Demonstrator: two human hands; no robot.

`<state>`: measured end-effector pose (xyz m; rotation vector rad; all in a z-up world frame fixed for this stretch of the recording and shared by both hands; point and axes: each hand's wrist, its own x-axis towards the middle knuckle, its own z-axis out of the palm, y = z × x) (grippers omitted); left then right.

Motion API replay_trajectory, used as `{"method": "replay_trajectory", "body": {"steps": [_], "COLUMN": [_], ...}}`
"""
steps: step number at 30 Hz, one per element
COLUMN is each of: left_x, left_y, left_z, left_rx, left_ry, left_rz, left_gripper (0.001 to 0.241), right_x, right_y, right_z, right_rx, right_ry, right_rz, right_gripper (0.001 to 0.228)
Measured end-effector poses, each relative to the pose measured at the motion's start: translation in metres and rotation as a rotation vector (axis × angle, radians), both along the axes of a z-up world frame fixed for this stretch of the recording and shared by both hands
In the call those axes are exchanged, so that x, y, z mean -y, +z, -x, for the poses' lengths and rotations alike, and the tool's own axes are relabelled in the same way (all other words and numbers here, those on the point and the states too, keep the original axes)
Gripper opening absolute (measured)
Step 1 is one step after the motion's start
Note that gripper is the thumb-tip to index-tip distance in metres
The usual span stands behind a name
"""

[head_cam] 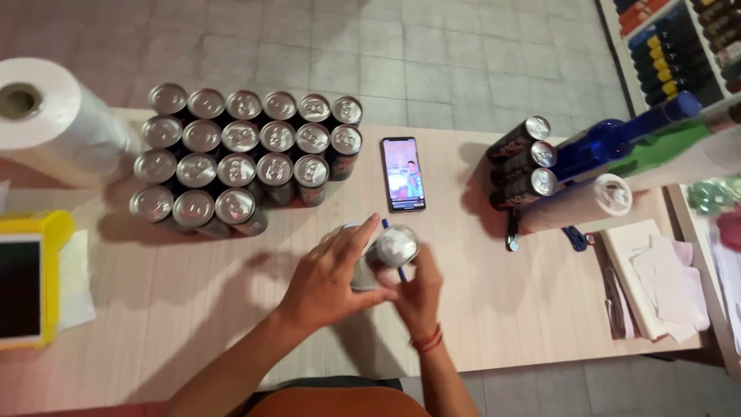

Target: Writing information on small circular adhesive labels and applying them to the center of the lids of beverage cans.

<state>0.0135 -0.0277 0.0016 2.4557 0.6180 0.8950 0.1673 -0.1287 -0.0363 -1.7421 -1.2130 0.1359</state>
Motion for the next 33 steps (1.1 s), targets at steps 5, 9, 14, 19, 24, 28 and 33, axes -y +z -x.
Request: {"method": "replay_trajectory", "body": {"steps": [5,9,14,19,24,28,33], "left_x": [0.016,0.030,0.027,0.024,0.027,0.031,0.031], "left_y": [-0.027,-0.050,-0.073,-0.087,-0.099,-0.100,-0.103], "left_z": [0.000,0.006,0.018,0.033,0.041,0.043,0.045], "left_rx": [-0.059,-0.112,-0.259,-0.361,-0.315,-0.319,-0.280], "left_ry": [-0.090,-0.108,-0.090,-0.074,-0.155,-0.205,-0.234], "left_rz": [0.068,0.318,0.432,0.521,0.511,0.533,0.524], "left_gripper": [0.073,0.038,0.026,0.025,0.021,0.025,0.022], "right_x": [-0.052,-0.100,-0.133,-0.146,-0.151,-0.153,-0.154], "right_y": [-0.033,-0.093,-0.086,-0.098,-0.099,-0.101,-0.096], "right_z": [-0.112,-0.206,-0.226,-0.245,-0.251,-0.247,-0.241], "right_rx": [-0.033,0.045,-0.034,0.012,0.005,0.012,0.036], "right_ry": [-0.317,-0.558,-0.599,-0.560,-0.704,-0.730,-0.797], "right_rz": [-0.154,-0.213,-0.248,-0.247,-0.169,-0.146,-0.137], "right_gripper": [0.050,0.046,0.044,0.050,0.048,0.042,0.043]}}
